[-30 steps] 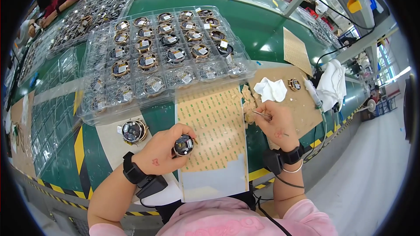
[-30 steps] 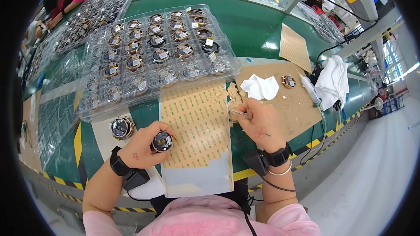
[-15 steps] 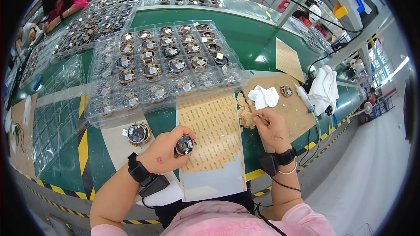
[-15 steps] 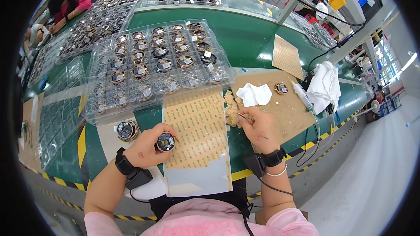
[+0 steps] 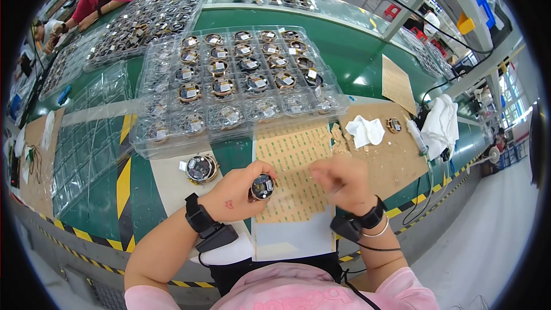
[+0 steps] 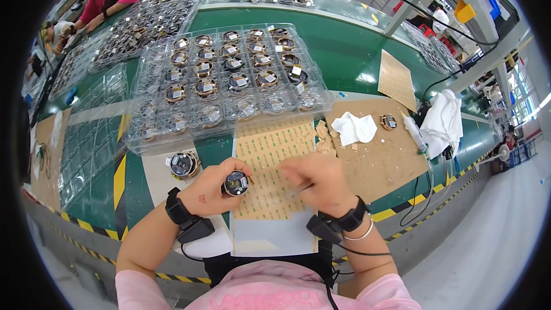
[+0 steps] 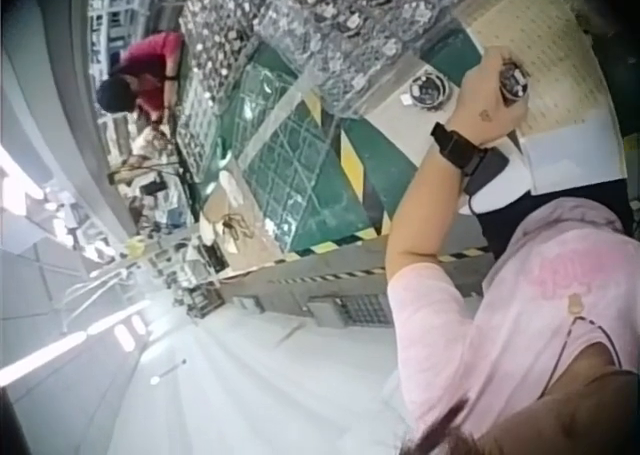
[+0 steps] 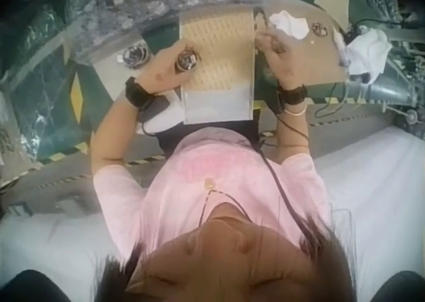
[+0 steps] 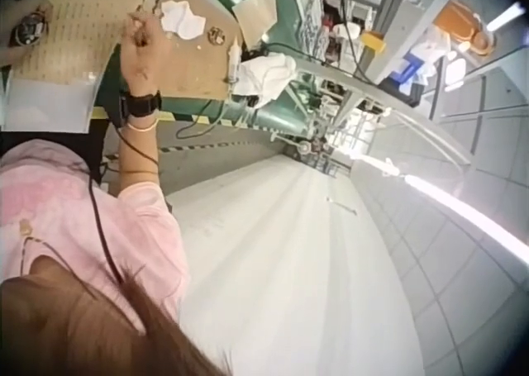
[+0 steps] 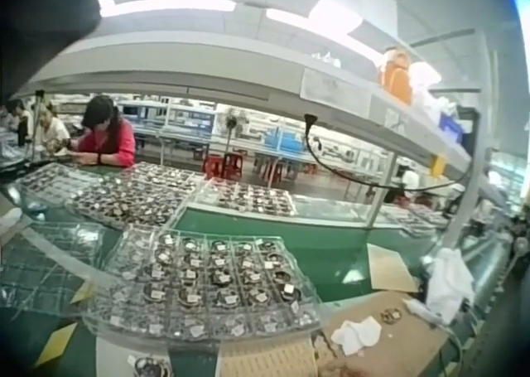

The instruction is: Assembling and inspecting internal components of smartwatches using tweezers on a production line.

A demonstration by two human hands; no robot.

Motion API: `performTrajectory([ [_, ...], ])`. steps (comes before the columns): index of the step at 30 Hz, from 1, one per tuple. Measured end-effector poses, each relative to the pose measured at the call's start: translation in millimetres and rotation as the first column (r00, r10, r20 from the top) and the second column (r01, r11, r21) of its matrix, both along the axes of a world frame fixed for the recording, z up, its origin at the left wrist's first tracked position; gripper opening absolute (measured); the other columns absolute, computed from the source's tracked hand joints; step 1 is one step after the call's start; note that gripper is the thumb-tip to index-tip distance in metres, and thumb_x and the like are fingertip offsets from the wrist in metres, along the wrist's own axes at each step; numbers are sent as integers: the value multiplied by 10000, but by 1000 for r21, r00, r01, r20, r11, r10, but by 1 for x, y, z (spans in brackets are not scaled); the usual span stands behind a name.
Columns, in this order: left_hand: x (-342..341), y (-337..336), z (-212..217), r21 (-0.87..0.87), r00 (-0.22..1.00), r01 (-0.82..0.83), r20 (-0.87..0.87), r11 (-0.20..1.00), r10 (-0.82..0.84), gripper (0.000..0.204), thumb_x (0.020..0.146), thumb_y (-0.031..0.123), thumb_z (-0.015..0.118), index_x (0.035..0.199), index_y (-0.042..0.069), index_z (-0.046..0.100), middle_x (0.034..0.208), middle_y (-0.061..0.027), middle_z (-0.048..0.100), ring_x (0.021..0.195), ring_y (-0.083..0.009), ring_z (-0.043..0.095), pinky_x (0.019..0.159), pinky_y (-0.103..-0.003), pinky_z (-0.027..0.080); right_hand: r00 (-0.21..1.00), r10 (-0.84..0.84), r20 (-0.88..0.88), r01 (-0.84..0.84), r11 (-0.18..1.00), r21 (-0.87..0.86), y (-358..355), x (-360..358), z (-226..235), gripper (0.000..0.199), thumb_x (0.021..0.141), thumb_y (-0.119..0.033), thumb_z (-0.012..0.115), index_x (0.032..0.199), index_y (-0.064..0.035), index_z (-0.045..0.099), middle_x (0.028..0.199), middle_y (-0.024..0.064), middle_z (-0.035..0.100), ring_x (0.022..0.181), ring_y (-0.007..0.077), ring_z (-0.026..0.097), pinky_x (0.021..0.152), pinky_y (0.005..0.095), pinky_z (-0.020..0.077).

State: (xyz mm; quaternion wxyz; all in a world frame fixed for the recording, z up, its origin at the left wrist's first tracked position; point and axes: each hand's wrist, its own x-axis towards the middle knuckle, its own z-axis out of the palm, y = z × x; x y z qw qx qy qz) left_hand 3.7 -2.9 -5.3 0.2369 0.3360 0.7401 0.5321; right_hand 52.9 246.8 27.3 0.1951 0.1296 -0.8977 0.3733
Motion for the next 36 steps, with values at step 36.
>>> performTrajectory([
  [36, 3, 4, -18, 149, 984, 27, -181, 988, 0, 402, 759, 148, 691, 1072, 48, 460, 778, -163, 607, 706, -337, 617, 584, -381, 475, 839, 543, -32, -468, 751, 465, -66, -16, 15, 164, 670, -40, 680, 805, -85, 597, 602, 31, 545, 525, 232, 535, 476, 348, 421],
])
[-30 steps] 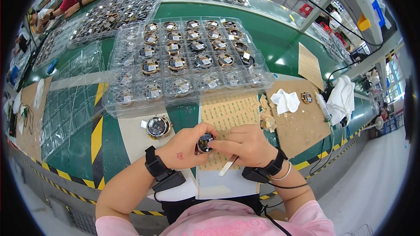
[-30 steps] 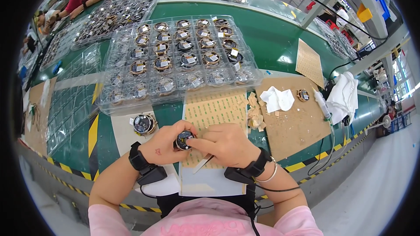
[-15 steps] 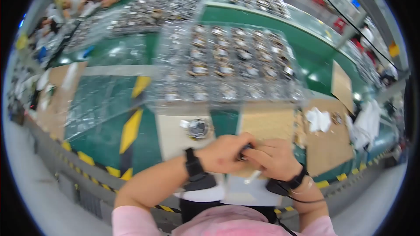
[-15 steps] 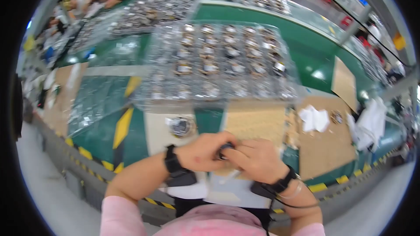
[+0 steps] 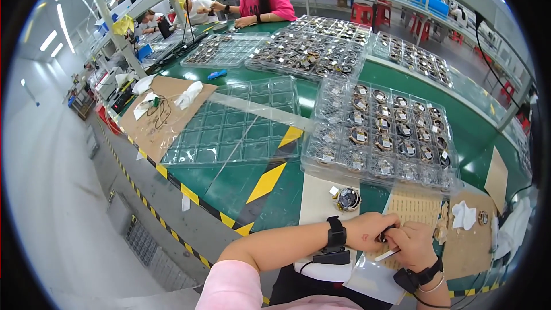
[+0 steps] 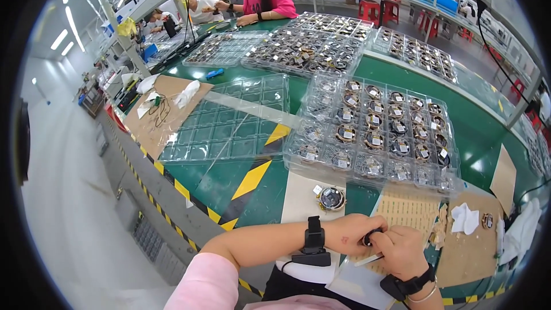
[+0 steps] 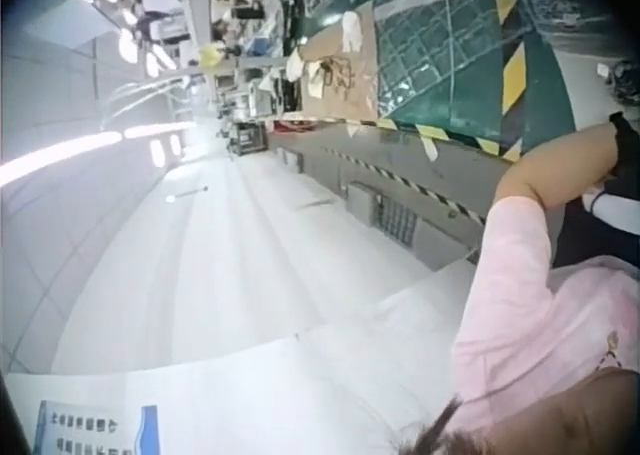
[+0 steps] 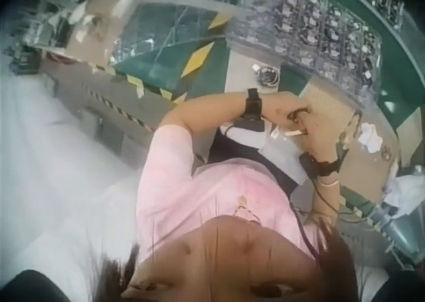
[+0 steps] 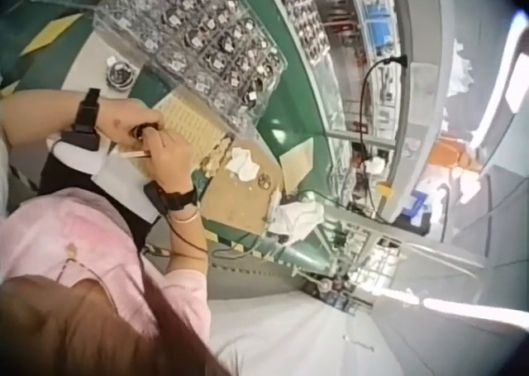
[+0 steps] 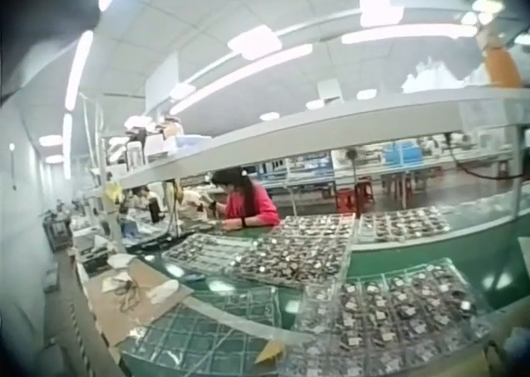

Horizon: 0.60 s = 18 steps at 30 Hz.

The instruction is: Assembling and inspecting internal components of smartwatches using tweezers on a production line.

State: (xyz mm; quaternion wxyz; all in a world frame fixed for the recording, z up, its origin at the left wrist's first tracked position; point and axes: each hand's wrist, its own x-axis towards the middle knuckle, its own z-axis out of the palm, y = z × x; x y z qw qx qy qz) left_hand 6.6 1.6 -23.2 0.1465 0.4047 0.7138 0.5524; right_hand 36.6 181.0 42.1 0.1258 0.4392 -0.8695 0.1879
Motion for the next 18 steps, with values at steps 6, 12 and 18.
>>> performTrajectory([
  [6, -1, 2, -1, 46, 999, -22, -38, 999, 24, 415, 745, 138, 696, 1071, 38, 460, 782, -166, 609, 716, -342, 620, 591, -380, 478, 1000, 9, -17, -8, 999, 41, -1, -4, -4, 148, 619, -75, 655, 732, -97, 563, 591, 22, 534, 541, 216, 553, 482, 341, 433],
  [12, -1, 1, -4, 24, 999, 3, -33, 1000, -2, 421, 721, 120, 695, 1059, 32, 460, 791, -172, 612, 737, -351, 622, 604, -378, 481, 999, 44, 13, -44, 998, 45, 0, -8, -5, 156, 604, -68, 654, 713, -98, 545, 594, 23, 538, 539, 215, 564, 485, 332, 447],
  [18, 1, 0, 5, -3, 1000, 18, 6, 1000, -18, 410, 711, 113, 692, 1040, 28, 462, 797, -178, 611, 753, -361, 622, 610, -379, 479, 987, 115, 112, -119, 993, 24, 3, -12, -1, 180, 584, -61, 658, 704, -111, 534, 599, 21, 535, 539, 223, 565, 487, 325, 445],
])
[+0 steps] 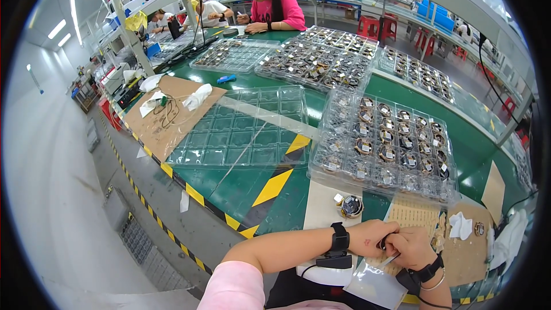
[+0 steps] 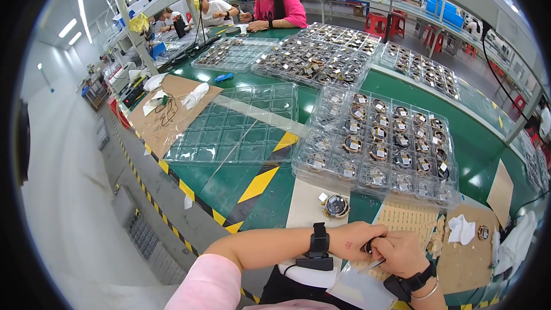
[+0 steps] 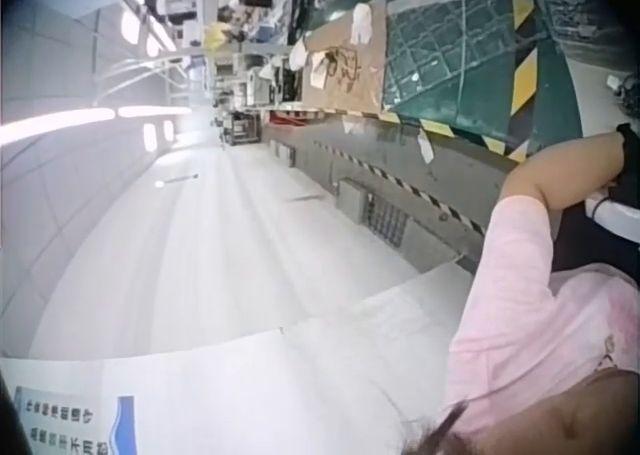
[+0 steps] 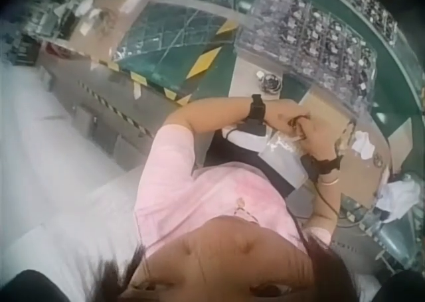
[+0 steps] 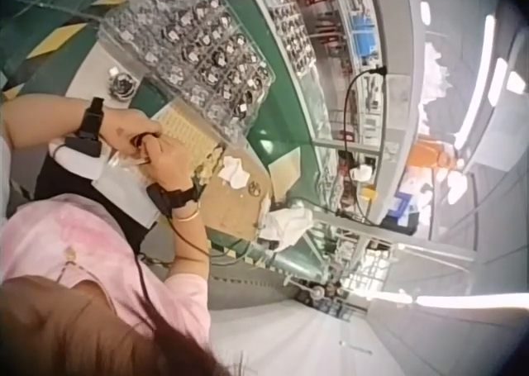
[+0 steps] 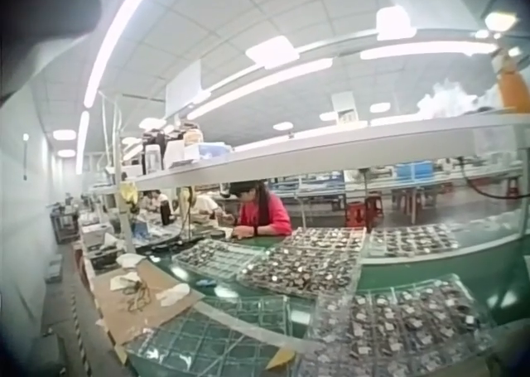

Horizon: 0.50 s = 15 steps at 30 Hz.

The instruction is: Assembling and inspecting internal components of smartwatches using tweezers on a production line.

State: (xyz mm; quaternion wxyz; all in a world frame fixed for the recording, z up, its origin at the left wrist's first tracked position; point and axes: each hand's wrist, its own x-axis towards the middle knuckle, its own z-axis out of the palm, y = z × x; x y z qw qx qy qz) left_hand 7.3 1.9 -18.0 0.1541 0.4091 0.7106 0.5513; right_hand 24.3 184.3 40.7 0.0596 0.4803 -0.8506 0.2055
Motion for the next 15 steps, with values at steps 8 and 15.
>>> performTrajectory([
  [8, 0, 1, -2, 23, 999, -20, -26, 1000, 20, 390, 656, 90, 676, 990, 27, 487, 777, -164, 616, 738, -341, 629, 620, -368, 489, 998, 14, 65, -14, 1000, 3, 6, -2, -4, 204, 565, -65, 677, 703, -121, 538, 591, 15, 528, 528, 220, 561, 486, 313, 439],
  [15, 0, 0, 4, -5, 1000, -20, 19, 1000, 20, 418, 656, 80, 670, 1030, 29, 492, 781, -168, 617, 750, -343, 629, 627, -368, 487, 996, -4, 94, 4, 1000, 1, 5, -1, -2, 216, 562, -81, 694, 712, -121, 543, 586, 19, 525, 530, 224, 564, 485, 317, 440],
])
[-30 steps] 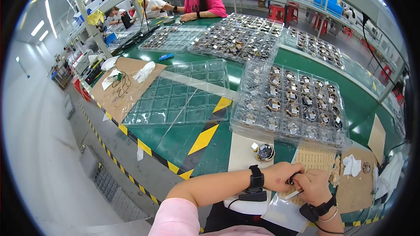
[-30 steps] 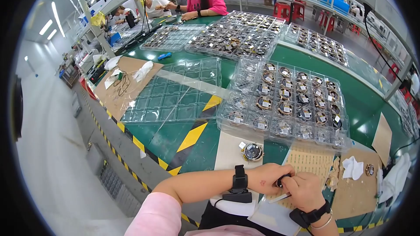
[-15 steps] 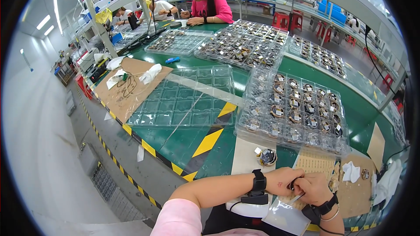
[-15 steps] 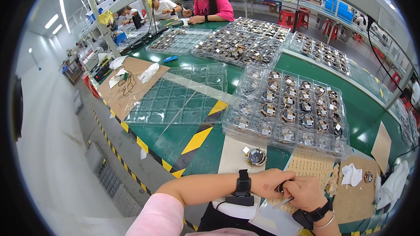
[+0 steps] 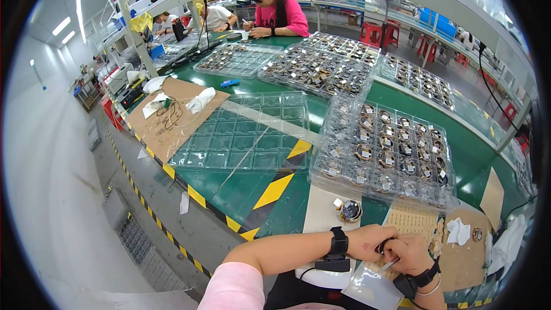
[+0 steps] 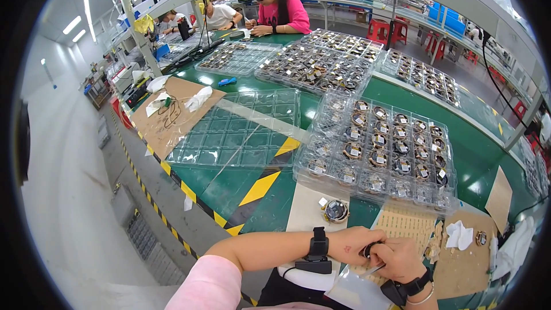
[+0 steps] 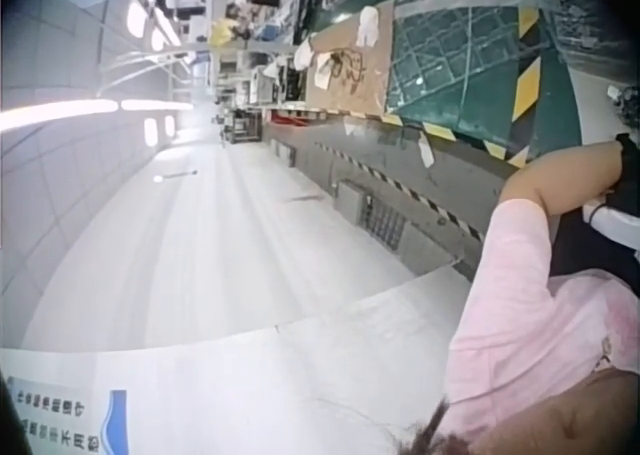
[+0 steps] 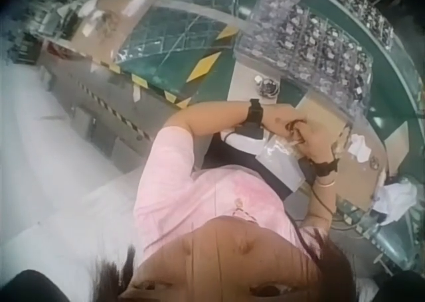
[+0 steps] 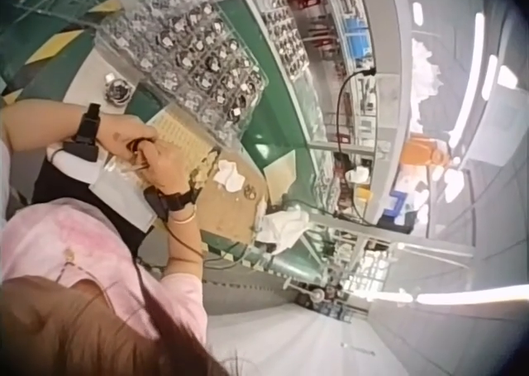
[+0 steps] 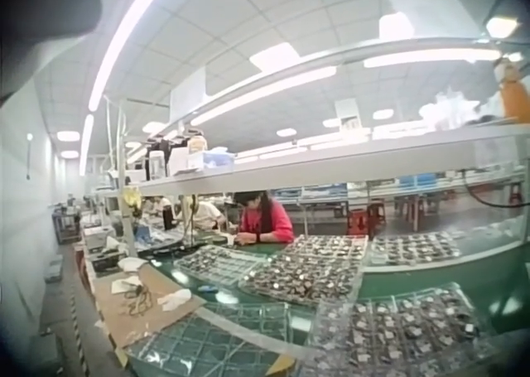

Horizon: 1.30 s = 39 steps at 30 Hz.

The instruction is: Assembling and inspecting internal components of smartwatches using tweezers on a production line.

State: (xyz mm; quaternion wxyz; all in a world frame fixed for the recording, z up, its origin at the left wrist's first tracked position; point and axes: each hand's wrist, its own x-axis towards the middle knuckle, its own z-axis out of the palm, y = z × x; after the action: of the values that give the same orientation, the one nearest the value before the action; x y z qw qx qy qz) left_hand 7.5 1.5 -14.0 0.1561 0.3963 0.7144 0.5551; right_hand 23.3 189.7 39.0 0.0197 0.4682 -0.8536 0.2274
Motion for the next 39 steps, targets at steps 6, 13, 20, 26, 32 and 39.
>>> performTrajectory([
  [6, -1, 1, -13, 25, 999, 11, -49, 1000, -10, 426, 713, 118, 680, 1071, 34, 465, 810, -180, 612, 756, -355, 624, 602, -376, 475, 998, -57, 10, 57, 994, -90, 1, 8, -7, 242, 566, -68, 733, 729, -119, 562, 575, 17, 535, 506, 201, 568, 472, 296, 443],
  [13, -1, 15, -17, 42, 998, 55, 1, 998, -56, 426, 720, 123, 674, 1093, 47, 484, 858, -173, 615, 755, -336, 631, 624, -369, 491, 978, -137, 157, 153, 984, -93, 21, 17, -23, 225, 603, -59, 730, 756, -126, 579, 575, 5, 541, 502, 176, 567, 480, 274, 451],
  [20, -10, -6, -6, -59, 994, -109, 0, 992, 109, 391, 732, 88, 663, 1094, 77, 513, 941, -129, 614, 811, -255, 647, 703, -333, 513, 933, -283, 224, 324, 931, -171, 35, 16, -32, 141, 680, -64, 700, 784, -104, 613, 551, 5, 495, 450, 158, 467, 450, 269, 388],
  [26, -10, 0, 9, -68, 995, -74, 56, 995, 78, 394, 722, 64, 672, 1083, 63, 514, 948, -92, 619, 825, -188, 628, 735, -289, 489, 743, -513, 431, 635, 743, -211, 76, 38, 2, 53, 791, -84, 657, 793, -56, 612, 517, -56, 356, 480, 35, 352, 448, 223, 298],
  [32, -2, -2, 20, -151, 989, -94, 96, 984, 109, 418, 724, 78, 694, 1097, 65, 506, 953, -86, 607, 841, -182, 615, 757, -287, 482, 519, -721, 458, 846, 511, -154, 119, 48, 1, 129, 836, -141, 648, 784, -31, 606, 507, -49, 356, 483, 39, 330, 443, 244, 290],
  [39, -3, 0, 15, -121, 990, -90, 94, 988, 102, 421, 721, 77, 703, 1089, 56, 500, 954, -77, 589, 844, -169, 609, 757, -280, 479, 501, -813, 297, 862, 497, -95, 127, 42, -25, 165, 793, -177, 666, 793, -21, 613, 546, 80, 521, 504, 182, 527, 504, 306, 427],
])
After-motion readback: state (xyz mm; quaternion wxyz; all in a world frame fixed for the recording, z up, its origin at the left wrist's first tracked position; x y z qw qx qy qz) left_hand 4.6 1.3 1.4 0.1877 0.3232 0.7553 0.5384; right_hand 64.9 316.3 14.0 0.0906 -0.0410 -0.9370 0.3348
